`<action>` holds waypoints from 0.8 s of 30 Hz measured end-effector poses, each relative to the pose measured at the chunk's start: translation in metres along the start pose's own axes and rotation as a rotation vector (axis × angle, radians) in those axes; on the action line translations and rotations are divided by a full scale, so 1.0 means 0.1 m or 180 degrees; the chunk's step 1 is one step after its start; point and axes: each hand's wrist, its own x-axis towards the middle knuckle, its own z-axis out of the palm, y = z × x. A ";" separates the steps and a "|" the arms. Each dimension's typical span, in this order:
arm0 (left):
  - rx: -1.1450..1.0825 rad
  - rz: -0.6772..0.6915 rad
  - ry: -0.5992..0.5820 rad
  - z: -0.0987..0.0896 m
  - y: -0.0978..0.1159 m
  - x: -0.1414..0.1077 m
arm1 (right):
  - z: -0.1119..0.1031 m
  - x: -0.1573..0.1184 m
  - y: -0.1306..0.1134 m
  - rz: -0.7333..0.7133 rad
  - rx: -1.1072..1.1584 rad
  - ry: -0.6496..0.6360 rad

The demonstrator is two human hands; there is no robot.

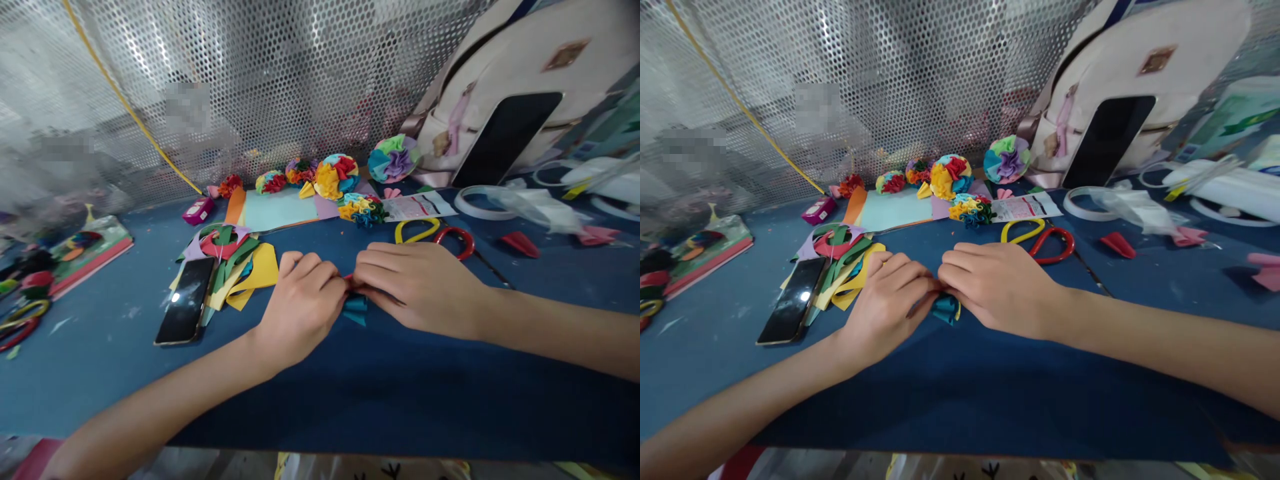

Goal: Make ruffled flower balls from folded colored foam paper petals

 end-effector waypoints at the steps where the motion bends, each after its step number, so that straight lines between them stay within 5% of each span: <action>1: -0.0230 -0.0153 -0.0055 0.00 -0.02 0.01 | 0.01 0.00 0.01 -0.0174 -0.0142 0.0081; 6: -0.1235 -0.0953 -0.0439 0.01 -0.10 0.07 | 0.08 -0.03 0.05 -0.0903 -0.0834 0.0448; 10: -0.1279 -0.1098 -0.0592 0.01 -0.10 0.08 | 0.09 -0.05 0.05 -0.1241 -0.1052 0.0420; 13: -0.1252 -0.1083 -0.0629 0.02 -0.10 0.07 | 0.07 -0.03 0.06 -0.1093 -0.0945 0.0290; 19: -0.0587 -0.0497 -0.0284 0.06 -0.08 0.00 | 0.04 0.01 0.02 0.0049 0.0285 -0.0121; 24: -0.0651 -0.0356 -0.0120 0.09 -0.10 -0.01 | 0.08 -0.03 0.01 -0.0399 -0.0303 0.0124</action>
